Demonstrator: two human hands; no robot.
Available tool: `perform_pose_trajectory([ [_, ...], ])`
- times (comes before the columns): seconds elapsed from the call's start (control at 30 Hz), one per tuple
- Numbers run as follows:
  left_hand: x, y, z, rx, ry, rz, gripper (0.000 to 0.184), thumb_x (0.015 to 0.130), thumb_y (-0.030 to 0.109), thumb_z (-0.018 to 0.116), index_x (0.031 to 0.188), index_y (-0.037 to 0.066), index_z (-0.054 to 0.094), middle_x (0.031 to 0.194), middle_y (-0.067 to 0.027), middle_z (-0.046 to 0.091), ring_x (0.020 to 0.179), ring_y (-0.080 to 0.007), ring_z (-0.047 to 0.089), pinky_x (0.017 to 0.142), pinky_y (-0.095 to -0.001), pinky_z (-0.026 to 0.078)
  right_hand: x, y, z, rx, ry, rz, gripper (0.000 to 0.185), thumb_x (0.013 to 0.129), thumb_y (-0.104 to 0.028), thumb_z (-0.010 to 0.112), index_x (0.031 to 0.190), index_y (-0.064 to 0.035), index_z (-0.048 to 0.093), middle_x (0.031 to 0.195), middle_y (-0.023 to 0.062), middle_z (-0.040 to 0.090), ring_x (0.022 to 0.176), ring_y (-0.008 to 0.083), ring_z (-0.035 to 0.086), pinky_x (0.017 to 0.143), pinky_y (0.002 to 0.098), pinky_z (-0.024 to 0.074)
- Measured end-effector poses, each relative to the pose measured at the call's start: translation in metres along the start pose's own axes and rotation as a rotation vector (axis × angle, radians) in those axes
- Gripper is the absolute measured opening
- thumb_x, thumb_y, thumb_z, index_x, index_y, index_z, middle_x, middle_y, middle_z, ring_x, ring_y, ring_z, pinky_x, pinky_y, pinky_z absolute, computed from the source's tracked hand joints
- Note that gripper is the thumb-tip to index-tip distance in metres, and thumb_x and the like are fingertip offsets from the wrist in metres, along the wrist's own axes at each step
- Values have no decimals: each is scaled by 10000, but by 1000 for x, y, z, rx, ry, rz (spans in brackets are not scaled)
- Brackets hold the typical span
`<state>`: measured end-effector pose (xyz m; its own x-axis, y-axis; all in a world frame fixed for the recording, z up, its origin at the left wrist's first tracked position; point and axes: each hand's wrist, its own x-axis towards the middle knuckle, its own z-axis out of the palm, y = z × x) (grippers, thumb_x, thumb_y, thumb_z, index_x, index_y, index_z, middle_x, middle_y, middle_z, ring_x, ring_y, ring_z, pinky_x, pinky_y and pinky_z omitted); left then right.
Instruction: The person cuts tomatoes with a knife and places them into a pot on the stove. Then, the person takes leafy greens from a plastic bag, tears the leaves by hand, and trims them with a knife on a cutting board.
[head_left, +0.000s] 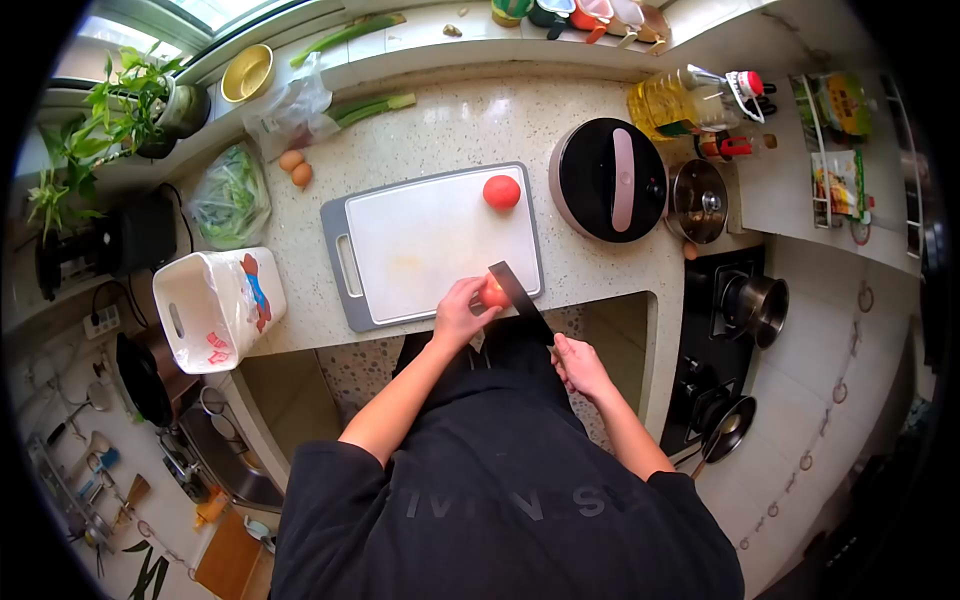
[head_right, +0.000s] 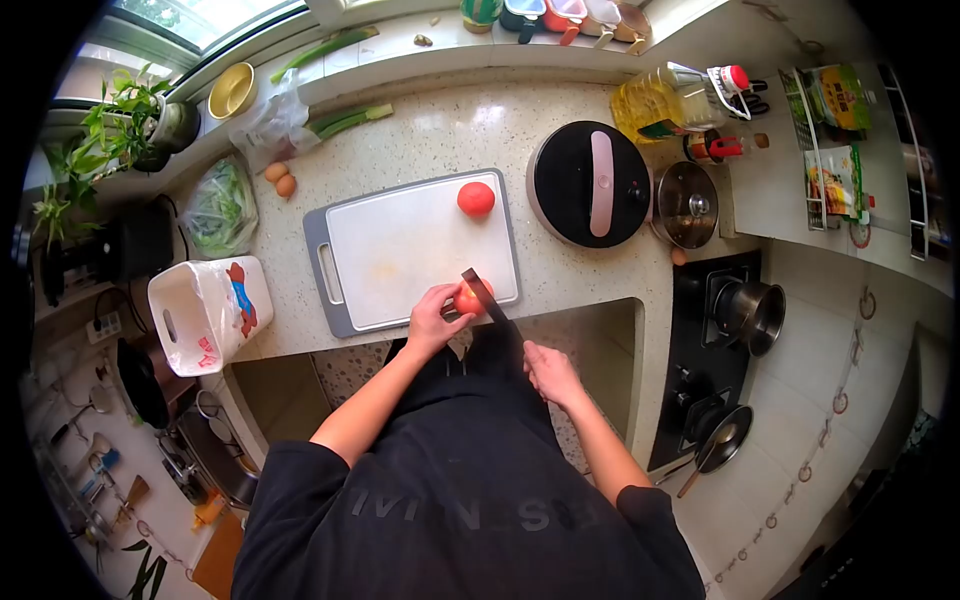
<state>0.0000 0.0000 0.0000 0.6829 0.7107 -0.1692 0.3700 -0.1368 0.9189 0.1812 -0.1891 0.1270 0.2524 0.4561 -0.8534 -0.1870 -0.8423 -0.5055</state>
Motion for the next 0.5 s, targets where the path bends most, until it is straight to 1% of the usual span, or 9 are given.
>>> perform_pose_trajectory([
  [0.27,-5,13,2,20,18,15,575,734,64,903,1249,14,653,1257,-145,654,1105,-265,708,925,-355,650,0,-1,-4,-41,4,26,647,1062,-616,471,789,-44,600,522,15,524,400,105,502,387,282,399],
  [0.37,-7,2,7,11,12,42,558,727,62,907,1220,21,652,1254,-140,655,1106,-266,709,921,-351,650,-1,-2,-4,-47,4,33,645,1062,-614,472,789,-44,600,523,13,524,399,105,500,388,282,398],
  [0.5,-8,4,8,21,13,39,497,732,61,904,1151,18,639,1254,-138,659,1095,-274,713,912,-348,650,-1,-5,-3,-52,7,49,644,1062,-613,474,791,-42,598,527,12,522,397,105,495,387,281,396],
])
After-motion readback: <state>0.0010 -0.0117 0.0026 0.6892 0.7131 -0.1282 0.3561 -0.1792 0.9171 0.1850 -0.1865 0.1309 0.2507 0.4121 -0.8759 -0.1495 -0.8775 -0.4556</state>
